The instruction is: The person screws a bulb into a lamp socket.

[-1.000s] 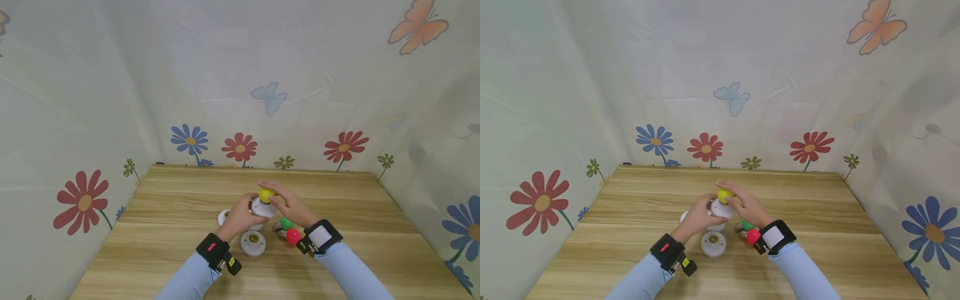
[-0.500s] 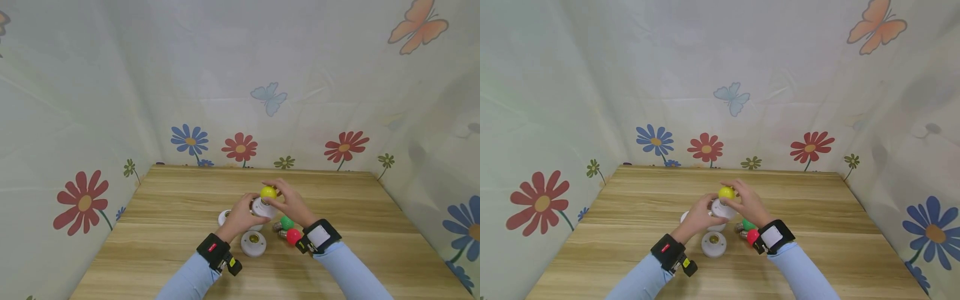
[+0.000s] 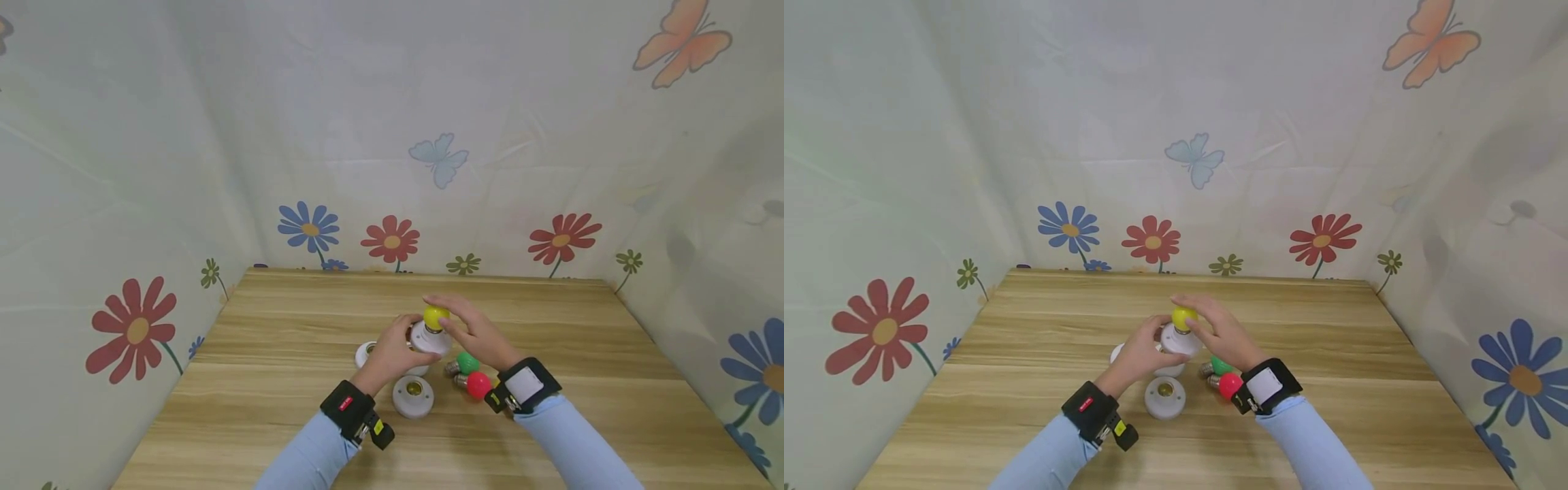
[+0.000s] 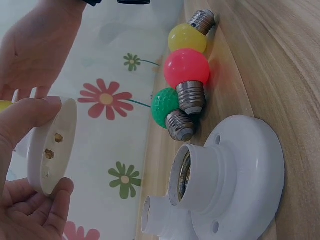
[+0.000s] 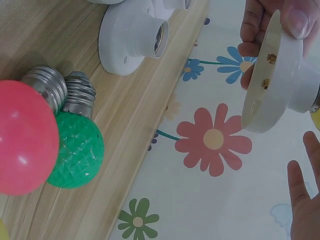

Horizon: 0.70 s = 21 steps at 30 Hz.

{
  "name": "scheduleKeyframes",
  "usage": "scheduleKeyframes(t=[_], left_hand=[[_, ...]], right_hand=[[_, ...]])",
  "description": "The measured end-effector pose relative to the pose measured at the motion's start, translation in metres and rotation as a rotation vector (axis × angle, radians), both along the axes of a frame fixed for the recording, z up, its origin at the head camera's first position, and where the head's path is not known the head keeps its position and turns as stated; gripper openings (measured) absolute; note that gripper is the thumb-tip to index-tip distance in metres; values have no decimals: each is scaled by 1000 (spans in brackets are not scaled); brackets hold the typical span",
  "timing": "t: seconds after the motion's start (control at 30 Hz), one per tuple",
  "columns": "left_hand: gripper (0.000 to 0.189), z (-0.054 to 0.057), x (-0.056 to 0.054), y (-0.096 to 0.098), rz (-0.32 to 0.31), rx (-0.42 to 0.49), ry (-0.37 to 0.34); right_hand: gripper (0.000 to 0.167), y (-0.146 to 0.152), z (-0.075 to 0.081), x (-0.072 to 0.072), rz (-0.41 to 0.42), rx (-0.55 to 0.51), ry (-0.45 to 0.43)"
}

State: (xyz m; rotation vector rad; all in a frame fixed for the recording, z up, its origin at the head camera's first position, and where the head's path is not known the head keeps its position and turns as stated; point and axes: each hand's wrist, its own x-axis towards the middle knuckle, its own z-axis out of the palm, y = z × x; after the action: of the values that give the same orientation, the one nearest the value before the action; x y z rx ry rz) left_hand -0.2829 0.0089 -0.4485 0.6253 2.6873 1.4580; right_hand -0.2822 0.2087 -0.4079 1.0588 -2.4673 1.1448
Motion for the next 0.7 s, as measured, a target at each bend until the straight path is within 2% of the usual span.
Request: scheduleKeyframes(t=[0.17,0.47,0.57,0.7], left_hand=[[76,-1,0,0,2,-2,7],[77,0,1,0,-4,-13,10],[77,0,2,0,-2,-12,11],[78,1,2,-1,0,-9,12]], right_hand=[[40,-1,-1,-1,-28,7,26],[40,-6,-2,-3,-182,53,91],[43,-6,-2,-3,-163,51,106],[46,-4,0,-3,-55,18,91]])
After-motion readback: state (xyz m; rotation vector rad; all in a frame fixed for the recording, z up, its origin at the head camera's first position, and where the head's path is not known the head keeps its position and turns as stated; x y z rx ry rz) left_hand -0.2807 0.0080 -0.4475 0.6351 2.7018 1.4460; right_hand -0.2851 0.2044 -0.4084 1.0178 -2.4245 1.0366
